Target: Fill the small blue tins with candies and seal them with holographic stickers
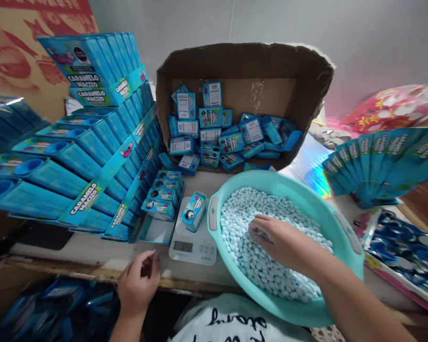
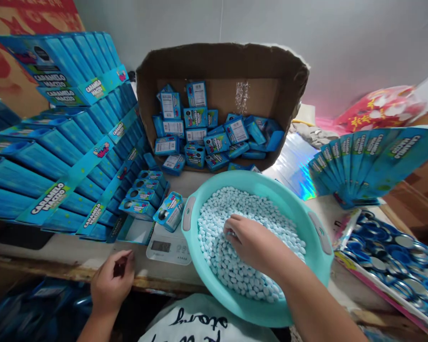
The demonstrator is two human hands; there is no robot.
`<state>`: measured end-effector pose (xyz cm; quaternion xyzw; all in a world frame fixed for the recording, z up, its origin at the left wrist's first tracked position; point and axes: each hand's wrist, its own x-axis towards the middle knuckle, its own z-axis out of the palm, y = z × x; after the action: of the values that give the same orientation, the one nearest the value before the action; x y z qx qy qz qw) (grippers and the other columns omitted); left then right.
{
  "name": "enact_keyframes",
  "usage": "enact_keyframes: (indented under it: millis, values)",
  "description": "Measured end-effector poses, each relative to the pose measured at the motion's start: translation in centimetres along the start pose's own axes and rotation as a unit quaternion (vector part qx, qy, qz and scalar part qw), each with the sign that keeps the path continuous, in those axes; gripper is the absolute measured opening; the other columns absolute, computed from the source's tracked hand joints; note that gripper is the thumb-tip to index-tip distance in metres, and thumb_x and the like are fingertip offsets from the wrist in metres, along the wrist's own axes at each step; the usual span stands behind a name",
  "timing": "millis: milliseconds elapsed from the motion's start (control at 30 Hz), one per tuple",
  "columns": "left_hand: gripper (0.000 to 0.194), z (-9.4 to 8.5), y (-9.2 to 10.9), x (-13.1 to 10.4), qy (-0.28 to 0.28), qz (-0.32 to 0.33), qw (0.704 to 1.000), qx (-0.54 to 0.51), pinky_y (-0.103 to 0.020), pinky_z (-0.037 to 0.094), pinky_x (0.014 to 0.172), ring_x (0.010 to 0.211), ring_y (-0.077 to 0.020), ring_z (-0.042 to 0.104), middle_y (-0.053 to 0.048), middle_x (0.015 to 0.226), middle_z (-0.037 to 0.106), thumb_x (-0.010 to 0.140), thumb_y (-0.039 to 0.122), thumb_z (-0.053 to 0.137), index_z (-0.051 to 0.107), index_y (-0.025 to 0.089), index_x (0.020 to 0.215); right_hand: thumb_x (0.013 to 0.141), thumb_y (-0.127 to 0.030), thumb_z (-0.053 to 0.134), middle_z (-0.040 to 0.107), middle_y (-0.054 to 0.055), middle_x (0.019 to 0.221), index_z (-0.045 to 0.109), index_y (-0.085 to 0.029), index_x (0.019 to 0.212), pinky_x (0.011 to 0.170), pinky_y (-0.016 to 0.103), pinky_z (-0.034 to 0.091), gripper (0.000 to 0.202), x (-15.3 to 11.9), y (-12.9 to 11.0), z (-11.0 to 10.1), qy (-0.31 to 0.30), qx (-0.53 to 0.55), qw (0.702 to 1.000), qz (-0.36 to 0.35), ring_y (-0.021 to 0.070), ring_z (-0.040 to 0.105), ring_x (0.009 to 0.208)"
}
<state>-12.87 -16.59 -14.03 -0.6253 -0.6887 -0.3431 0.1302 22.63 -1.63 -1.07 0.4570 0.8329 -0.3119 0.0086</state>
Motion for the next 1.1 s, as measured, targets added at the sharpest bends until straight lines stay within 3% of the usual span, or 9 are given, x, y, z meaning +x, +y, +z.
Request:
enact_keyframes:
  millis: [300, 500, 600, 700, 833, 933, 1000, 1033, 1100]
  values:
    - [0.029, -0.8, 0.2, 0.4, -0.032, 0.087, 0.995, -0.032, -0.027, 0.050, 0.067, 0.063, -0.0146, 0.059, 0.000, 0.072, 0.062, 0.078, 0.025, 0.080, 0.061, 0.018, 0.099, 0.100, -0.029, 0.043, 0.063, 0.004, 0.092, 0.058, -0.022, 0.084, 0.068, 0.031, 0.038, 0.023, -0.1, -0.2, -0.3, 0.007, -0.007, 1.000, 0.002, 0.0187, 0.058, 0.077]
    - [0.039, -0.8, 6.8, 6.6, 0.018, 0.121, 0.992, -0.042, -0.038, 0.052, 0.088, 0.088, -0.0226, 0.065, -0.008, 0.093, 0.070, 0.075, 0.020, 0.081, 0.062, 0.019, 0.110, 0.102, -0.031, 0.045, 0.063, 0.008, 0.111, 0.064, -0.021, 0.112, 0.079, 0.035, 0.044, 0.024, -0.1, -0.5, -0.1, 0.087, -0.004, 0.996, 0.006, 0.0242, 0.062, 0.095]
    - [0.073, 0.4, 9.8, 10.3, -0.045, 0.009, 0.996, -0.078, -0.043, 0.051, 0.096, 0.108, -0.0291, 0.064, -0.014, 0.117, 0.067, 0.075, 0.044, 0.080, 0.052, 0.017, 0.137, 0.101, -0.029, 0.046, 0.062, 0.010, 0.114, 0.065, -0.019, 0.111, 0.084, 0.035, 0.045, 0.023, -0.2, -0.6, -0.2, 0.110, 0.003, 0.994, -0.010, 0.0249, 0.063, 0.101]
    - [0.096, 1.9, 10.1, 12.5, -0.149, -0.123, 0.971, -0.139, -0.042, 0.055, 0.089, 0.109, -0.0296, 0.066, -0.014, 0.123, 0.066, 0.071, 0.051, 0.080, 0.038, 0.015, 0.150, 0.101, -0.029, 0.048, 0.062, 0.010, 0.115, 0.065, -0.019, 0.111, 0.086, 0.035, 0.046, 0.022, -0.5, -0.6, -0.5, 0.131, 0.020, 0.991, -0.016, 0.0244, 0.063, 0.101]
    - [0.051, 2.5, 8.6, 13.4, -0.200, -0.076, 0.964, -0.158, -0.038, 0.056, 0.081, 0.095, -0.0272, 0.069, -0.009, 0.106, 0.072, 0.073, 0.039, 0.077, 0.067, 0.018, 0.117, 0.100, -0.031, 0.049, 0.063, 0.011, 0.115, 0.066, -0.019, 0.112, 0.085, 0.037, 0.046, 0.024, -1.1, -0.7, -0.8, 0.153, 0.035, 0.987, -0.021, 0.0252, 0.064, 0.100]
    - [0.030, 0.9, 8.9, 14.6, -0.151, -0.013, 0.975, -0.163, -0.037, 0.054, 0.086, 0.096, -0.0245, 0.067, -0.007, 0.103, 0.071, 0.080, 0.035, 0.071, 0.071, 0.020, 0.107, 0.100, -0.032, 0.048, 0.064, 0.013, 0.120, 0.065, -0.019, 0.117, 0.092, 0.042, 0.045, 0.027, -1.3, -1.1, -0.8, 0.184, 0.097, 0.978, -0.006, 0.0286, 0.061, 0.108]
    - [0.038, -0.8, 10.2, 16.0, -0.056, 0.088, 0.987, -0.123, -0.038, 0.050, 0.093, 0.102, -0.0246, 0.065, -0.008, 0.109, 0.069, 0.083, 0.031, 0.070, 0.068, 0.023, 0.119, 0.100, -0.037, 0.047, 0.064, 0.014, 0.124, 0.063, -0.019, 0.120, 0.096, 0.044, 0.045, 0.031, -1.2, -1.5, -0.6, 0.175, 0.248, 0.953, 0.010, 0.0287, 0.060, 0.111]
    - [0.042, -1.6, 11.2, 16.7, -0.006, 0.159, 0.984, -0.086, -0.039, 0.048, 0.095, 0.103, -0.0249, 0.064, -0.009, 0.111, 0.068, 0.083, 0.028, 0.071, 0.067, 0.025, 0.125, 0.101, -0.040, 0.046, 0.064, 0.014, 0.124, 0.062, -0.018, 0.121, 0.096, 0.044, 0.046, 0.034, -1.1, -1.7, -0.6, 0.149, 0.362, 0.920, 0.012, 0.0276, 0.062, 0.109]
    - [0.049, -2.5, 13.5, 18.1, 0.060, 0.292, 0.955, -0.006, -0.040, 0.044, 0.094, 0.101, -0.0250, 0.064, -0.008, 0.113, 0.069, 0.082, 0.023, 0.072, 0.064, 0.028, 0.130, 0.101, -0.048, 0.043, 0.065, 0.014, 0.122, 0.060, -0.016, 0.120, 0.094, 0.041, 0.049, 0.041, -0.8, -2.2, -0.5, 0.052, 0.608, 0.792, 0.004, 0.0245, 0.065, 0.103]
